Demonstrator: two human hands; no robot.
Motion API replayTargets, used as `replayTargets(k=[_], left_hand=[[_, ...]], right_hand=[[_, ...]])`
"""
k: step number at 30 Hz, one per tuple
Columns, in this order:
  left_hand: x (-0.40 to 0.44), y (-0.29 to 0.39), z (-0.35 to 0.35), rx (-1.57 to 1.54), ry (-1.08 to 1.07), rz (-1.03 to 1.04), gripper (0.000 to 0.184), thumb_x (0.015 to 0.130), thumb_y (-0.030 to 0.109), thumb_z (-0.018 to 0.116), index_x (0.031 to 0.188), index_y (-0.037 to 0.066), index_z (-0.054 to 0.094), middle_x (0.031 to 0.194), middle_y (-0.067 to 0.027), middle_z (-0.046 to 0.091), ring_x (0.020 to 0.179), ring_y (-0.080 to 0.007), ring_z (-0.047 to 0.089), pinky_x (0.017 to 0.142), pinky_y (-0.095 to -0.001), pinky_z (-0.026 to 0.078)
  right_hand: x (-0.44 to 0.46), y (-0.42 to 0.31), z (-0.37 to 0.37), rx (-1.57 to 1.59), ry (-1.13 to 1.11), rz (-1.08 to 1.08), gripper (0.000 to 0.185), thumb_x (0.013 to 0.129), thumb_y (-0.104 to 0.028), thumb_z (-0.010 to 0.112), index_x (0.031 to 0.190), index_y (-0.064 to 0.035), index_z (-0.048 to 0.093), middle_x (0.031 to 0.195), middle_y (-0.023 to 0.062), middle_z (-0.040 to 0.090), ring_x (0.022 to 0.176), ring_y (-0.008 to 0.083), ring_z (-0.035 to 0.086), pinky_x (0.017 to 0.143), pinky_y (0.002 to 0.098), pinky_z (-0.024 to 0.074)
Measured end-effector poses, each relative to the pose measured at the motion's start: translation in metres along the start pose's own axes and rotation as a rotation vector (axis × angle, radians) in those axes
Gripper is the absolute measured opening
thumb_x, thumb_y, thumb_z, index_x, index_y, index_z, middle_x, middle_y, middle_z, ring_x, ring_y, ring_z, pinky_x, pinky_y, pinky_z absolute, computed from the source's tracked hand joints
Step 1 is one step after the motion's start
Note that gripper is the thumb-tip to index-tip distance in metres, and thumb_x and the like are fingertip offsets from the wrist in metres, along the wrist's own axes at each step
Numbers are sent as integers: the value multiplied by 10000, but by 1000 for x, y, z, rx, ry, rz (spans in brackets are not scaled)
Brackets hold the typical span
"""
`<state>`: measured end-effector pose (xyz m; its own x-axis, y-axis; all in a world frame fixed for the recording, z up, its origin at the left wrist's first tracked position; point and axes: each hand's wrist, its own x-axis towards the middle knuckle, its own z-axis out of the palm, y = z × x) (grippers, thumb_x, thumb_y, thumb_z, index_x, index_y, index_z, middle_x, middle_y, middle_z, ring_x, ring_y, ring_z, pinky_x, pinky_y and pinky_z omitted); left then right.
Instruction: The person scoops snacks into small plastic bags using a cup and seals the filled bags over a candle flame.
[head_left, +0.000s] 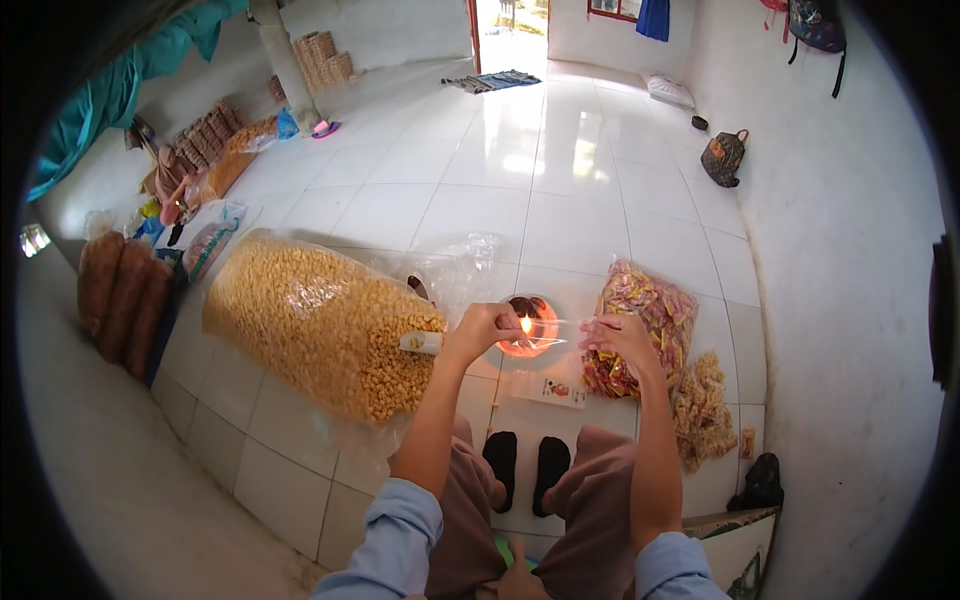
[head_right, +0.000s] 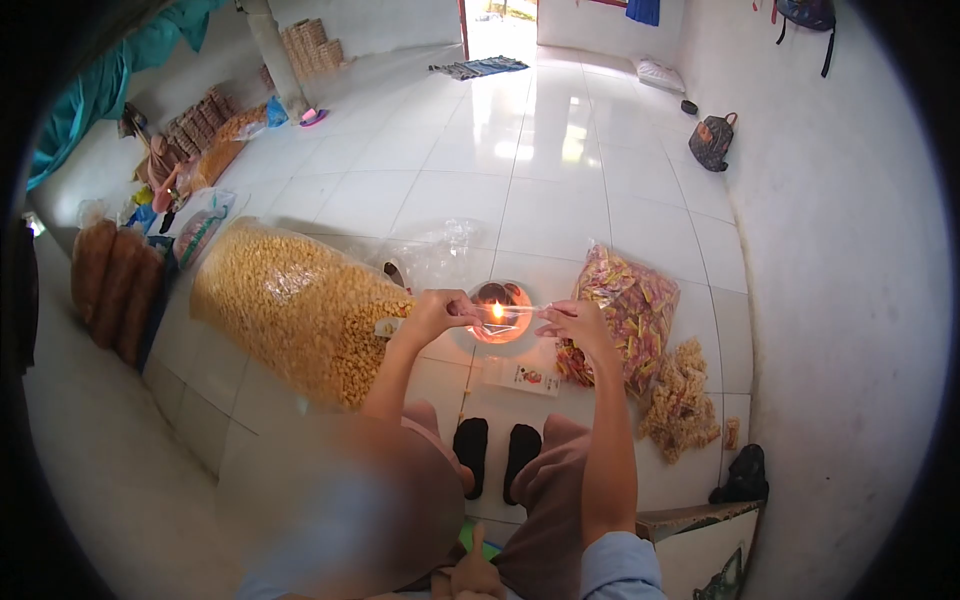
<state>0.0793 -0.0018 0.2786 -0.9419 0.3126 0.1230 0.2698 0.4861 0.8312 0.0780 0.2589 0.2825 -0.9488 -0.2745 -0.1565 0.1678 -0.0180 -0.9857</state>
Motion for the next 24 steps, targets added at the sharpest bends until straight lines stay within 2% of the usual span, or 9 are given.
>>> replayTargets(k=[4,6,9,11,13,14,18,21,24], left_hand=[[-11,22,3,222,211,167,582,571,205,768,1076,29,538,888,-96,594,862,-200,564,758,-323,462],[-8,38,16,473,321,402,865,511,330,789,1241,99,386,1046,-83,534,1018,-243,483,926,-387,355],[3,36,54,573,194,387,918,494,333,792,1269,119,348,1059,-84,529,1024,-253,478,968,-393,314],[12,26,69,620,239,442,827,514,308,781,1217,123,387,1013,-82,548,968,-244,518,880,-380,394],[18,21,84,600,90,309,673,546,285,763,1109,114,438,933,-62,577,850,-232,573,720,-344,462],[21,17,92,590,150,426,519,593,265,734,1001,108,454,797,-29,596,703,-209,599,563,-318,461],[44,-4,130,503,10,316,517,655,303,698,1043,92,429,710,-101,580,620,-258,593,504,-350,449],[63,-20,166,578,21,344,407,659,284,689,934,95,456,684,-40,588,604,-225,596,473,-344,443],[55,-58,223,575,-21,227,414,657,309,685,928,90,461,710,-72,592,638,-267,597,534,-362,463]], right_hand=[[6,14,-4,-35,32,-19,232,812,-82,574,907,129,572,825,162,621,688,219,645,593,230,528],[7,18,-1,-46,43,-13,232,809,-84,579,906,127,574,815,160,620,684,214,644,590,223,527],[7,14,11,-92,19,40,225,822,-81,563,945,107,563,851,147,618,702,213,641,622,239,532],[3,14,14,-73,21,-1,213,820,-68,563,931,113,569,836,151,615,693,215,641,608,244,534],[-3,14,11,-71,47,-3,215,816,-70,567,925,115,571,827,145,613,694,210,640,604,243,534],[-5,15,6,-75,59,-15,218,812,-73,571,919,117,573,817,138,610,696,205,640,600,242,533],[8,45,-29,-118,143,-3,211,774,-80,608,854,116,603,706,107,605,627,162,622,535,218,517],[19,74,-54,31,148,80,197,765,-81,616,843,101,613,699,99,605,613,148,615,529,221,510],[29,132,-89,-240,45,129,179,776,-85,607,871,66,615,757,90,617,643,145,611,578,237,514]])
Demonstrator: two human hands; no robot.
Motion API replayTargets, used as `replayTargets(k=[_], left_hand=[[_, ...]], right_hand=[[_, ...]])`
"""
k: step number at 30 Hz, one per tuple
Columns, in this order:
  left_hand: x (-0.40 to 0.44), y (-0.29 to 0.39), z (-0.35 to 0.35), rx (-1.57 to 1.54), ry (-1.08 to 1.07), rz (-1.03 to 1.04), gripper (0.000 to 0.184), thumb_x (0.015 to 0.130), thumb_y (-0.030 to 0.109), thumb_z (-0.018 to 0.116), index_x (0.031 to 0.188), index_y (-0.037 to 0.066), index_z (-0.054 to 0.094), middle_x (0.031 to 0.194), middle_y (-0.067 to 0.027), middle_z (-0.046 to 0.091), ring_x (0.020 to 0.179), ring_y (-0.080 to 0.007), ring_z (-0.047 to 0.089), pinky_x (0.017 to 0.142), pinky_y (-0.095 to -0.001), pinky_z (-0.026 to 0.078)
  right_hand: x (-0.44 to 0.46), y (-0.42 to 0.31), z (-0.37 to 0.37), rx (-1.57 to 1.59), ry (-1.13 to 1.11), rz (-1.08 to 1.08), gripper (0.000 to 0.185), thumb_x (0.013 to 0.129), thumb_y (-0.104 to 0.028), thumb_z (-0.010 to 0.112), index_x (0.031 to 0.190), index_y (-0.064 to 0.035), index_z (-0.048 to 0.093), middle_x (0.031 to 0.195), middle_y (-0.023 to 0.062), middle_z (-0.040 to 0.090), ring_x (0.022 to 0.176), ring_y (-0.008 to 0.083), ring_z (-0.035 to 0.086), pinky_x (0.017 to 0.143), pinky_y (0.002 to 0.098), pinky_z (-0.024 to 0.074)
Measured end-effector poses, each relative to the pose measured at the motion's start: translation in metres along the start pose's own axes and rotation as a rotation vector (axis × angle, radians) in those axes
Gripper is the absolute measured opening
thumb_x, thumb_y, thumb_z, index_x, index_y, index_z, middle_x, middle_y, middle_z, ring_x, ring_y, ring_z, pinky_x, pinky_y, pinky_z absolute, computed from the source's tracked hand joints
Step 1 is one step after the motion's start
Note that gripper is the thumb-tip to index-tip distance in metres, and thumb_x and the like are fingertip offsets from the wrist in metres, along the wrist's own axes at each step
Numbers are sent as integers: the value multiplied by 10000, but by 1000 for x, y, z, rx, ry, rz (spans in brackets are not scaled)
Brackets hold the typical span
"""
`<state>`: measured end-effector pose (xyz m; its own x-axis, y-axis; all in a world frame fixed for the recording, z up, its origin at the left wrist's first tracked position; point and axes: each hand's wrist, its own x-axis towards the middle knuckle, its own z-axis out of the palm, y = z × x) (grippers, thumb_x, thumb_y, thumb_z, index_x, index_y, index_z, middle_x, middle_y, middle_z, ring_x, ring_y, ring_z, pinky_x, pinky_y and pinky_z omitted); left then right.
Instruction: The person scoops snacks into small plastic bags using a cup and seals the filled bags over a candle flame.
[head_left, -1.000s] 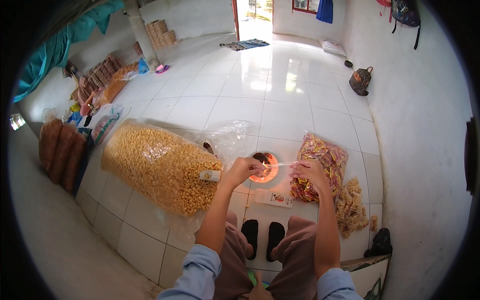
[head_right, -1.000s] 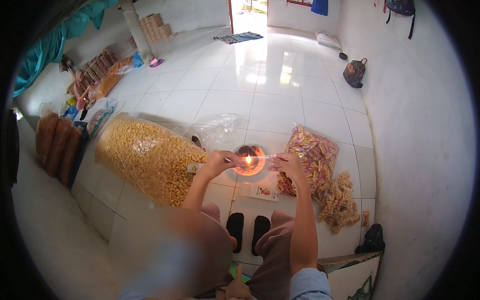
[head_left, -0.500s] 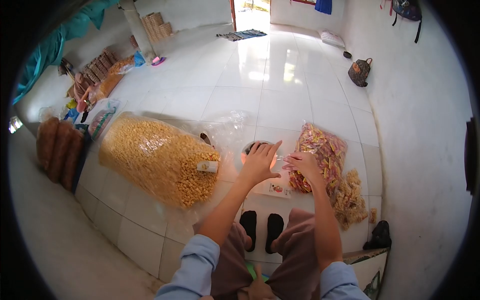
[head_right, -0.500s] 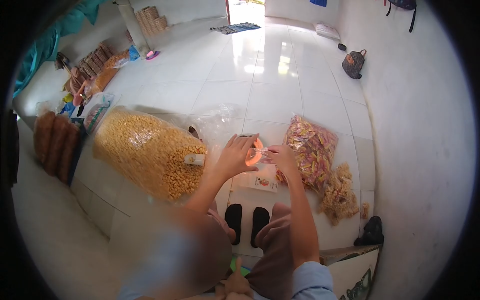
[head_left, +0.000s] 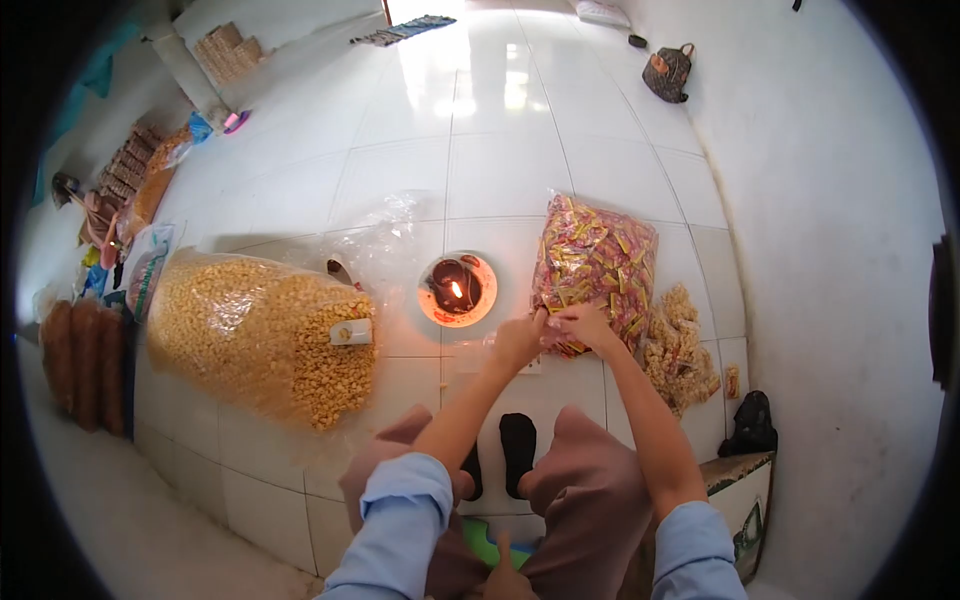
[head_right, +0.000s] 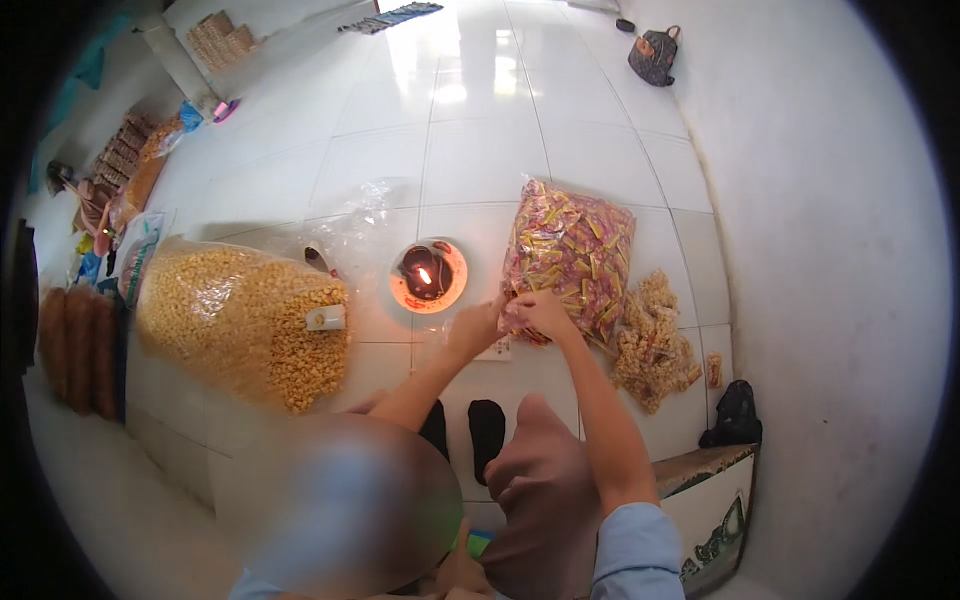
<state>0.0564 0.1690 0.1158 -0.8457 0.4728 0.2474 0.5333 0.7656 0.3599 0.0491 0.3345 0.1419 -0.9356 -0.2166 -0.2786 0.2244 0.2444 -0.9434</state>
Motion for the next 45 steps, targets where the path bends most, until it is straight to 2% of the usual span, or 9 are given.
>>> replayTargets(k=[1,3,8,15,19,22,27,31,45], left_hand=[[-6,-2,20,-10,-48,-66,416,657,312,684,932,90,465,718,-81,592,649,-278,597,558,-367,469],[-26,-7,55,-85,-125,-154,377,674,301,672,918,90,478,711,-86,594,648,-272,595,563,-363,469],[-53,-31,95,-204,-117,-325,272,686,270,664,823,95,507,673,-76,597,650,-261,596,592,-362,467],[-37,-31,119,-436,40,-551,237,689,222,686,774,57,538,626,-55,597,558,-166,594,531,-295,466],[-33,-28,113,-535,-29,-620,310,678,292,683,802,70,505,635,-63,600,583,-219,600,535,-335,456],[-26,-24,93,-534,45,-556,326,680,296,684,816,66,498,633,-66,597,566,-225,595,514,-342,453],[-8,-10,26,-489,129,-433,362,676,294,689,874,70,485,646,-62,597,565,-223,593,505,-340,452],[-9,1,-55,-430,230,-292,424,666,288,700,949,85,459,644,-48,590,561,-219,591,491,-335,449],[-72,-12,-179,-421,386,-196,560,644,230,747,1032,75,374,616,-32,569,527,-133,573,498,-245,463]], right_hand=[[6,23,-5,-198,-50,9,193,791,-92,593,907,62,606,803,90,620,678,149,613,613,247,517],[15,72,-14,148,-77,210,187,784,-102,602,914,31,619,824,87,632,644,142,607,576,248,500],[46,184,-14,-480,467,348,302,769,-263,625,857,26,616,778,130,614,635,203,591,542,333,460],[77,153,37,-560,931,459,307,773,-281,609,953,-59,496,892,128,545,871,320,522,721,413,423],[67,141,31,-492,853,391,241,783,-188,597,961,-66,491,888,126,554,880,322,528,728,414,421],[50,107,29,-362,922,28,206,787,-128,589,956,-52,498,870,120,568,842,282,557,716,373,434],[19,3,30,138,689,-355,152,813,-74,566,930,-18,487,720,45,563,603,77,527,524,207,420],[-12,-65,37,8,441,-363,210,776,-91,612,937,-8,505,799,75,595,676,102,553,603,231,441],[-61,-152,116,107,469,-643,177,776,-96,619,855,-8,488,773,52,606,682,82,539,594,218,413]])
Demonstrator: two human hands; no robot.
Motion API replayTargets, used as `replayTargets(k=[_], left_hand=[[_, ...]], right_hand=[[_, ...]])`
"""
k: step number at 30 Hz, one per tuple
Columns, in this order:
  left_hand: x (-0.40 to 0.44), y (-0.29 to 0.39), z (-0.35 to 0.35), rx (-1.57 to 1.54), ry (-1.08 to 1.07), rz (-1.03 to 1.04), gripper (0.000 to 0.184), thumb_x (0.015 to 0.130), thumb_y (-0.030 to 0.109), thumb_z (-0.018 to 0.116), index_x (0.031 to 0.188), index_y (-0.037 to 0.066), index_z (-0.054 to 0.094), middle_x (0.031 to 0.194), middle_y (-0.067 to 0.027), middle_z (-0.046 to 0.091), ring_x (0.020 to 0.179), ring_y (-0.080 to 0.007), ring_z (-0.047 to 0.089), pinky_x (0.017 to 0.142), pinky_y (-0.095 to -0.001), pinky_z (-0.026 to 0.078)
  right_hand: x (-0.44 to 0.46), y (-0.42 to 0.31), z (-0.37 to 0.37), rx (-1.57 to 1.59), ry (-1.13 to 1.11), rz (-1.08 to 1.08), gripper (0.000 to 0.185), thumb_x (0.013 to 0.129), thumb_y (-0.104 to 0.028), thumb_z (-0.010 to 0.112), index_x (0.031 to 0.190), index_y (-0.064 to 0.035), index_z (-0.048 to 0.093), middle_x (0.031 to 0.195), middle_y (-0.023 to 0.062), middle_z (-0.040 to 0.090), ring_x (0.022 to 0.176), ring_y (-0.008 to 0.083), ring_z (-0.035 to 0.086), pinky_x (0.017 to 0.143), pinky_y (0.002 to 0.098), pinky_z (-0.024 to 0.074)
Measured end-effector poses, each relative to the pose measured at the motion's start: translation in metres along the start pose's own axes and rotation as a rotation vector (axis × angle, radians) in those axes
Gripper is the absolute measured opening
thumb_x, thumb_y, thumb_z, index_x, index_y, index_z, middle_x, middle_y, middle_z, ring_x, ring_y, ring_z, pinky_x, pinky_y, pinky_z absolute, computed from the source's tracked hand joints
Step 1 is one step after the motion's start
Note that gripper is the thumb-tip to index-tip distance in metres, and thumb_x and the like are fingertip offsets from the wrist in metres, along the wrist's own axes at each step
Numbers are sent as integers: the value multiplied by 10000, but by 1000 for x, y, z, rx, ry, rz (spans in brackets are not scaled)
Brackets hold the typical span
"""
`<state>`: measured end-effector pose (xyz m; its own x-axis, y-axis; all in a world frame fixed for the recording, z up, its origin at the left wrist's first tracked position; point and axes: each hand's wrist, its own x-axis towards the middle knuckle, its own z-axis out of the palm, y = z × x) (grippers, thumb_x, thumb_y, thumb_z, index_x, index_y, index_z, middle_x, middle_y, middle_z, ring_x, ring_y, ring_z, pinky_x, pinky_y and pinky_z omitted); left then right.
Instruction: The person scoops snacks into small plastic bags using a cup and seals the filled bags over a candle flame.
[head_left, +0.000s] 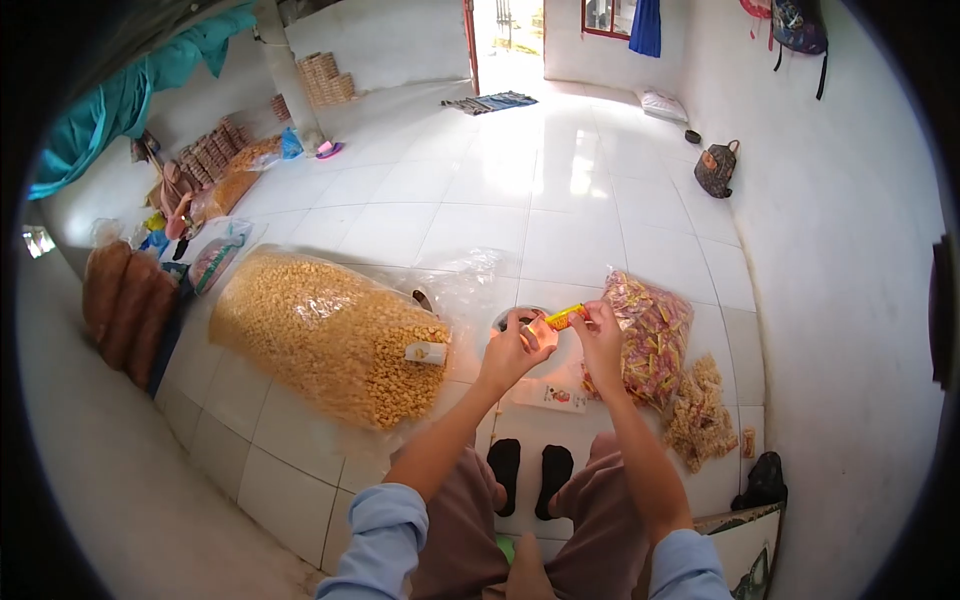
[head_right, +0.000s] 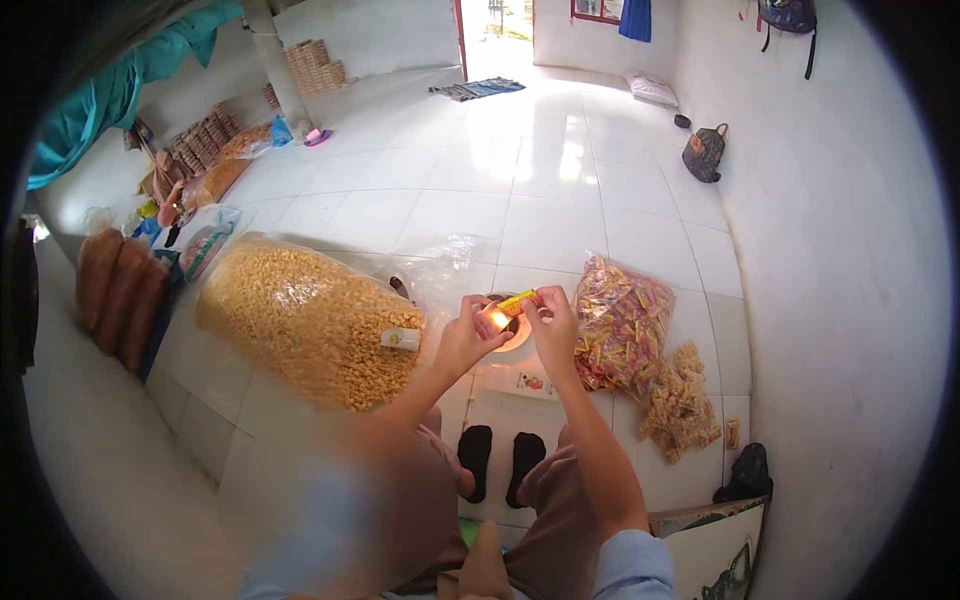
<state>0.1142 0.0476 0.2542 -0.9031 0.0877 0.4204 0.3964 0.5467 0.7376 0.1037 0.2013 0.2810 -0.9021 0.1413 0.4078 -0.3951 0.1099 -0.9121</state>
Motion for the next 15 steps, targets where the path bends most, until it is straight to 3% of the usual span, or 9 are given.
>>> replayTargets(k=[5,9,10,13,15], left_hand=[[-2,0,-10,95,-19,4,599,649,242,739,1087,73,367,639,-49,579,548,-155,585,505,-270,471],[-2,3,-13,57,-130,-57,564,649,256,723,1070,87,389,700,-35,601,627,-205,609,554,-327,469],[-1,4,-11,64,-84,7,553,649,254,722,1065,93,393,707,-44,604,626,-218,607,552,-328,468],[1,-4,-4,145,-11,131,560,661,240,712,1082,71,382,711,-84,601,605,-251,604,523,-338,470],[5,-8,-1,222,23,196,578,673,230,703,1104,43,367,709,-115,597,585,-270,603,495,-345,475]], right_hand=[[1,-4,0,6,2,4,180,764,-77,626,864,-10,492,776,53,612,688,80,548,586,218,418],[3,-5,4,-145,-213,-67,169,769,-77,619,880,-12,510,819,86,604,711,131,587,601,242,442],[3,-4,6,-241,-262,-137,166,770,-75,617,885,-12,516,834,103,593,717,155,597,608,253,450],[-1,-2,15,-162,-313,-75,161,779,-107,610,893,-11,550,855,130,562,736,213,591,621,285,465],[-2,2,18,-232,-327,-93,156,780,-119,608,887,-12,572,849,111,573,740,204,567,655,289,451]])
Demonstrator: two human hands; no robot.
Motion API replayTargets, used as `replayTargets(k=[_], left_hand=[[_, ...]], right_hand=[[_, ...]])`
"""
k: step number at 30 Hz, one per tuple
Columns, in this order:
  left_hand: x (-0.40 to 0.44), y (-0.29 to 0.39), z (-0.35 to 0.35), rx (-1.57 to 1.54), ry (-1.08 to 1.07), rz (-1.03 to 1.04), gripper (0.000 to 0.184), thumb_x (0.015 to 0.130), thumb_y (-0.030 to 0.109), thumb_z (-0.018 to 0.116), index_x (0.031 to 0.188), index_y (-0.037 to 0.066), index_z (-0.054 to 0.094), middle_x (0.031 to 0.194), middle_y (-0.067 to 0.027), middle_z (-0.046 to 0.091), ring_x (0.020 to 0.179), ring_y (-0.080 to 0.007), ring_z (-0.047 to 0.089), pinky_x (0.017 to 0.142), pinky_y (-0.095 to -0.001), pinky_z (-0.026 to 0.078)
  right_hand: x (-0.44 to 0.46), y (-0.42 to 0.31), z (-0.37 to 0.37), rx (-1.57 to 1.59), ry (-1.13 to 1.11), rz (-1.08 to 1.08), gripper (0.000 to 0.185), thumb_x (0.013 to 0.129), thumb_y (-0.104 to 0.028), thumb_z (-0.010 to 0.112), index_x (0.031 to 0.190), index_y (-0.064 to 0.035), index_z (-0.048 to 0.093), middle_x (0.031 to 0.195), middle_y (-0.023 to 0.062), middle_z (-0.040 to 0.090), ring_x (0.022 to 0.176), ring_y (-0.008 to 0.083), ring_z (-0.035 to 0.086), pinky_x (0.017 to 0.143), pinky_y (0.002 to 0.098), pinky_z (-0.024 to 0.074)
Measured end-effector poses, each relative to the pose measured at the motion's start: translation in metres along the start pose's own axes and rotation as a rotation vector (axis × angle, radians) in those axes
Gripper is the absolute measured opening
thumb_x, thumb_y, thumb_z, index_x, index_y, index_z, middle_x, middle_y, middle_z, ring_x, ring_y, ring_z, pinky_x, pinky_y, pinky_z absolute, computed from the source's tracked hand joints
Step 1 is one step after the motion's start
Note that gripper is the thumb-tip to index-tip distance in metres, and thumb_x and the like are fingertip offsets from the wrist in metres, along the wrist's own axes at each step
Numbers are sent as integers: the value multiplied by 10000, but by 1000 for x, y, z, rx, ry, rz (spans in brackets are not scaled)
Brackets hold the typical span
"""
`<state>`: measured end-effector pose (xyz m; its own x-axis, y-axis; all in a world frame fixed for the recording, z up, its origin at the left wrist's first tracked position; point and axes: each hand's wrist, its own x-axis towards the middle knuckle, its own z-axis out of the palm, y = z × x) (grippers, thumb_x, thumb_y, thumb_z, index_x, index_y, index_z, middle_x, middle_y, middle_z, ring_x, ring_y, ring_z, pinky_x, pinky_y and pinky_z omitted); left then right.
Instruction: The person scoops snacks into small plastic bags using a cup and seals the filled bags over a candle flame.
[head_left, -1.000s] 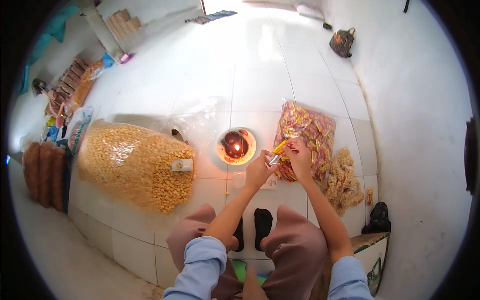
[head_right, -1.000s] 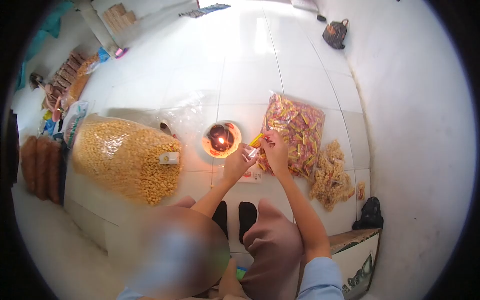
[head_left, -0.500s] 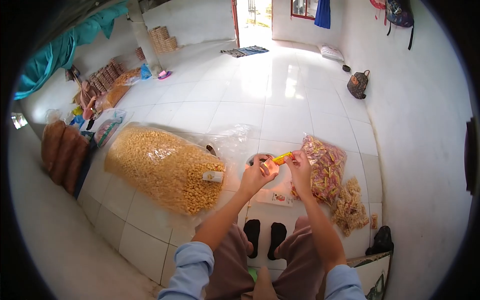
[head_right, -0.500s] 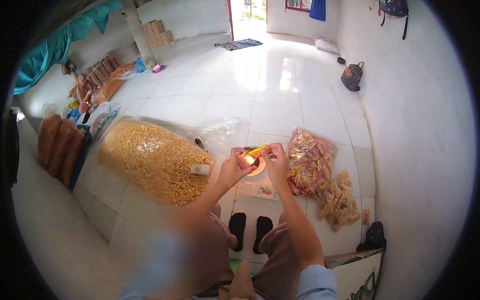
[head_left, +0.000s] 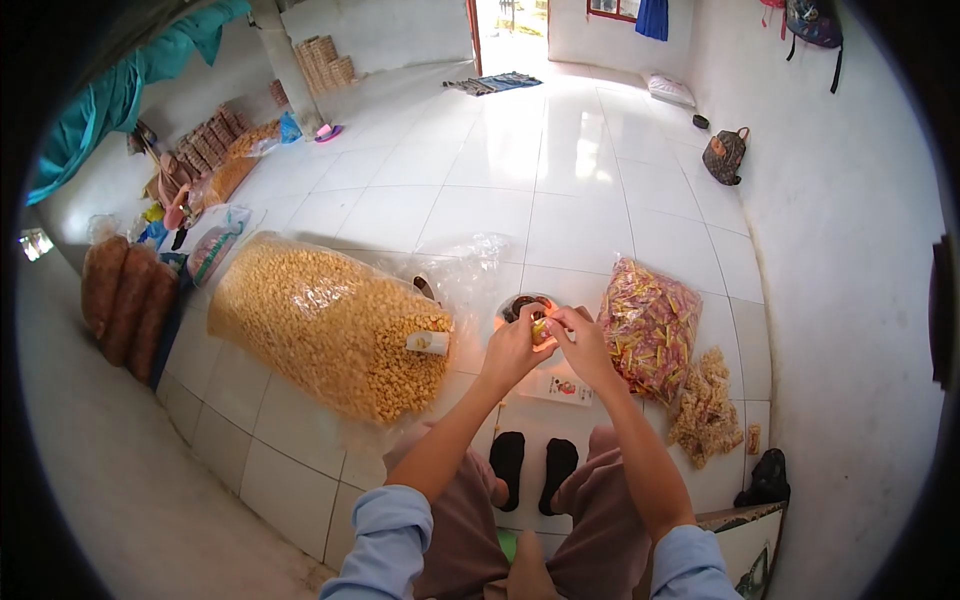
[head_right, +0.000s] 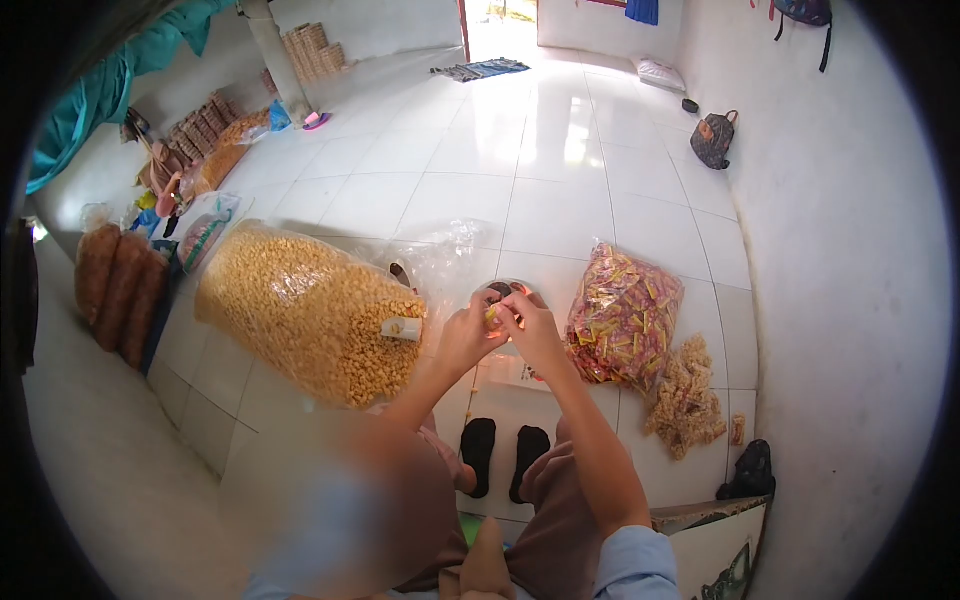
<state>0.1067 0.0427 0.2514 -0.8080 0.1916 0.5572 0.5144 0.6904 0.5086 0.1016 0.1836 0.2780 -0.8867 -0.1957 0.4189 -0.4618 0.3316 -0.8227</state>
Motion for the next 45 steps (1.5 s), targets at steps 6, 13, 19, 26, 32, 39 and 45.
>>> replayTargets(k=[6,13,19,26,32,39,45], left_hand=[[3,0,-2,-71,50,-165,479,677,229,679,1052,99,410,658,-83,595,615,-267,595,598,-349,440],[3,3,-28,-64,-86,-178,471,674,240,675,1041,95,419,663,-73,594,611,-259,595,576,-347,462],[-22,-25,-49,8,-172,-213,606,624,219,730,1105,87,385,706,-38,597,593,-203,601,525,-302,457],[-47,-63,-60,267,37,-36,563,619,178,713,1082,88,407,666,-31,554,642,-211,579,534,-319,457],[-76,-126,-74,124,-277,-370,432,657,153,662,1017,77,436,681,-46,571,647,-223,586,553,-332,456],[-154,-180,-48,129,-161,-611,413,651,185,680,983,73,459,697,-52,575,648,-223,583,546,-333,459],[-205,-226,-7,43,-11,-814,441,645,188,689,1001,72,456,699,-39,566,634,-201,581,553,-319,467]], right_hand=[[5,-3,1,-192,-45,-291,145,780,-134,590,882,-37,625,858,69,592,800,210,510,770,302,399],[10,-8,6,-74,-77,-82,114,786,-104,575,854,-22,616,792,83,609,738,217,562,717,309,434],[16,-3,32,-27,-124,-47,102,812,-75,536,873,3,557,785,93,617,709,170,606,638,277,468],[27,-12,85,160,-346,73,107,828,-91,522,863,10,536,766,92,617,625,147,617,580,249,466],[47,24,124,199,-615,191,166,821,-52,514,968,16,552,870,91,627,668,162,638,622,226,461],[30,102,234,439,-957,304,316,770,83,452,1056,4,563,921,122,623,679,185,640,604,247,487],[36,137,289,359,-1078,377,255,756,64,475,983,17,581,824,128,625,634,182,638,559,262,485]])
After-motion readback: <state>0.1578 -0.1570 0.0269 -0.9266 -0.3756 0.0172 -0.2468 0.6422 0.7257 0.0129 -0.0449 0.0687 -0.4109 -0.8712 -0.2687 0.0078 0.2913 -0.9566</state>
